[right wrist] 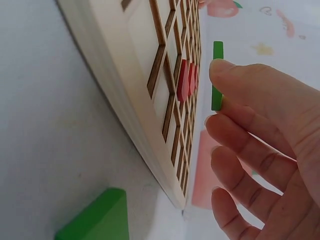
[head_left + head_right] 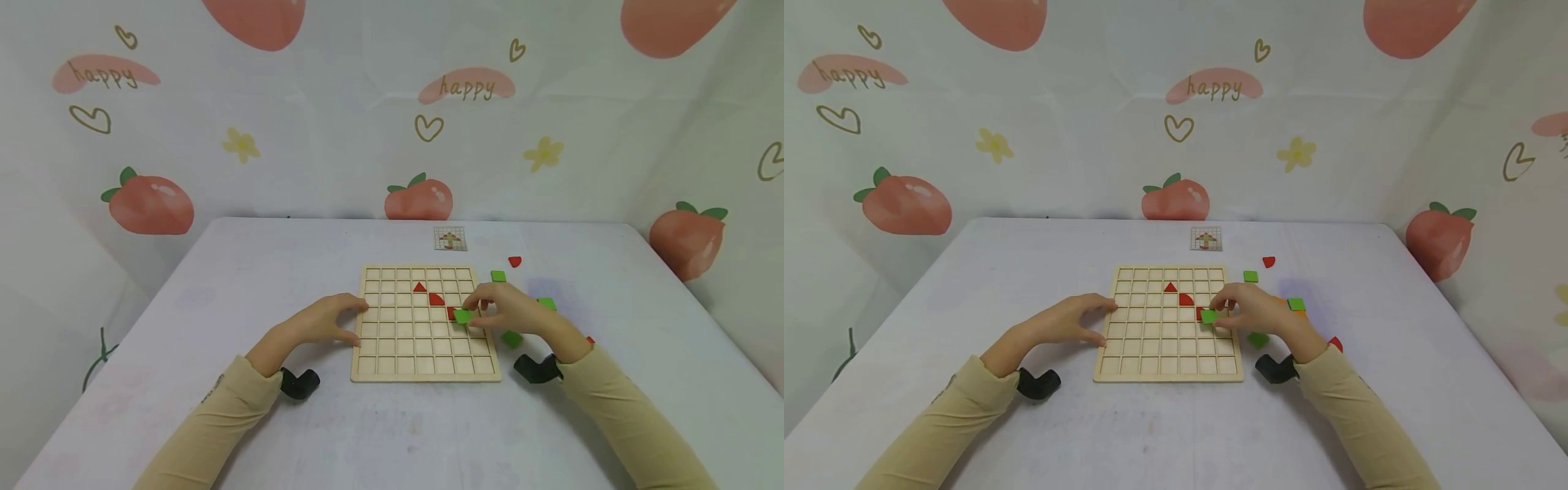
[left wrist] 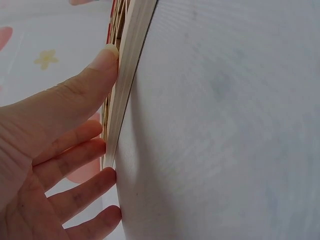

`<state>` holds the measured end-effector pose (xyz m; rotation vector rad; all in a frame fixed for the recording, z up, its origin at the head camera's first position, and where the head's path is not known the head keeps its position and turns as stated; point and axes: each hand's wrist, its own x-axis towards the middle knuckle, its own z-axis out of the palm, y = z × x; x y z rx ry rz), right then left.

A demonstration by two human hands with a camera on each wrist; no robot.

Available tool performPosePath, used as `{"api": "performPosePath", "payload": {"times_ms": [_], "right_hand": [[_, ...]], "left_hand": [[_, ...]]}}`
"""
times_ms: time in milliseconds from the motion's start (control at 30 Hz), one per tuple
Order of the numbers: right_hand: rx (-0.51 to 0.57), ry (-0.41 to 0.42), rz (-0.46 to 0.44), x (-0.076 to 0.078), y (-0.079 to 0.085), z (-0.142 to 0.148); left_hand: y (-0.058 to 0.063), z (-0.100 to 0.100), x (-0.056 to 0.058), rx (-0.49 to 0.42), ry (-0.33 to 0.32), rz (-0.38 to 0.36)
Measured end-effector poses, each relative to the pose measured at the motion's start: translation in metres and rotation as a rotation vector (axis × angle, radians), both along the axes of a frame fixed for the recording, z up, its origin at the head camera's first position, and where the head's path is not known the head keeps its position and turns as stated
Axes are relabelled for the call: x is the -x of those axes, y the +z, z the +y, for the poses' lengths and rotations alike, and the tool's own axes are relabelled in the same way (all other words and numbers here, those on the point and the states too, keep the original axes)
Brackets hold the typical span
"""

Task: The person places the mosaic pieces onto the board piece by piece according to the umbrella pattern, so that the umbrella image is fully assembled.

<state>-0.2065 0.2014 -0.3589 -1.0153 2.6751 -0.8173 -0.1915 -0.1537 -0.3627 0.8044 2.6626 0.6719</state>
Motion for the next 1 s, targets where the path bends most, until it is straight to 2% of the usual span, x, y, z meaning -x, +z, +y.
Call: {"api": "performPosePath", "payload": {"times_ms": [400,767,1000], "right_hand": [[-0.024,-0.033,-0.028,-0.002,0.001,-0.009],[-0.04,-0.03,0.052,-0.001,0.001,-0.021],[-0.075,-0.071,0.051,0.001,0.0,-0.028]], "left_hand": [[-0.001,0.0,0.001,-0.012,0.002,-0.011],[-0.003,-0.001,0.001,-0.015,0.001,-0.008],[-0.003,-0.001,0.001,-0.022,-0.002,-0.007]]}}
